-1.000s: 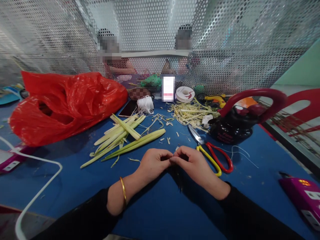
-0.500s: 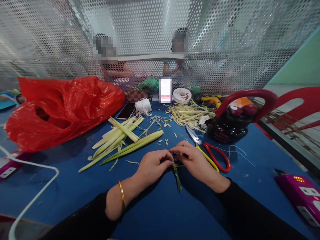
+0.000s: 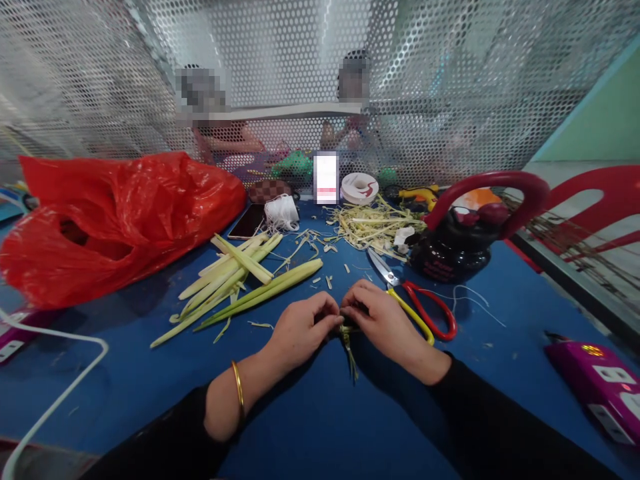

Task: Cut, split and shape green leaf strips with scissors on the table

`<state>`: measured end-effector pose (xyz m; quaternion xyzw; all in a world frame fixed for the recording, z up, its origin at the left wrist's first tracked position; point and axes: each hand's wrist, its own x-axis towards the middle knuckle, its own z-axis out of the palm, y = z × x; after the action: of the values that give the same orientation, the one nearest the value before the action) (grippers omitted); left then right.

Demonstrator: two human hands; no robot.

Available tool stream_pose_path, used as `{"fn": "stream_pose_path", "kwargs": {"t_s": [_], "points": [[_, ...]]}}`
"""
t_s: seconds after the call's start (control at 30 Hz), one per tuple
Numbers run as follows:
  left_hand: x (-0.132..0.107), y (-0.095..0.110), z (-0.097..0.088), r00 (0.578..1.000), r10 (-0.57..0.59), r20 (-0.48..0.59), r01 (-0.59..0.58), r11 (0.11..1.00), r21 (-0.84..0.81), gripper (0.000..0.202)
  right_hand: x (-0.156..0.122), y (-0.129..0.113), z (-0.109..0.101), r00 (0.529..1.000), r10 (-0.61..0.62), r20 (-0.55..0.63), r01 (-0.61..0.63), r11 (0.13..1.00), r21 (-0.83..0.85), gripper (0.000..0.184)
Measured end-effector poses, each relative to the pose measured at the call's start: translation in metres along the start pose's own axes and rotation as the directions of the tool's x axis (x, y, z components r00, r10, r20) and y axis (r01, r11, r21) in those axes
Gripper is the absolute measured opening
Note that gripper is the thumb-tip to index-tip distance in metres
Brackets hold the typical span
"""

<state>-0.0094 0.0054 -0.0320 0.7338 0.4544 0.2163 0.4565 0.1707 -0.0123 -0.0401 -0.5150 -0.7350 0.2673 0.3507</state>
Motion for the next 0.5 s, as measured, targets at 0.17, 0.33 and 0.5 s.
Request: {"fn": "stream_pose_path", "kwargs": {"t_s": [0.17, 0.33, 0.5], "points": [[0.003, -0.001, 0.0, 0.998, -0.06, 0.021, 0.063, 0.977, -0.205, 0.013, -0.003, -0.006, -0.009, 0.998, -0.028, 0.054, 0.034, 0.994, -0.103, 0.014], [0.007, 0.002, -0.004, 0.99, -0.135, 0.027, 0.136, 0.934, -0.33, 0.015, -0.005, -0.011, -0.011, 0.989, -0.047, 0.139, 0.074, 0.977, -0.199, 0.013], [0.007, 0.007, -0.007, 0.981, -0.193, 0.019, 0.186, 0.908, -0.375, 0.017, -0.003, -0.01, -0.01, 0.986, -0.112, 0.126, 0.135, 0.972, -0.192, 0.01]]}}
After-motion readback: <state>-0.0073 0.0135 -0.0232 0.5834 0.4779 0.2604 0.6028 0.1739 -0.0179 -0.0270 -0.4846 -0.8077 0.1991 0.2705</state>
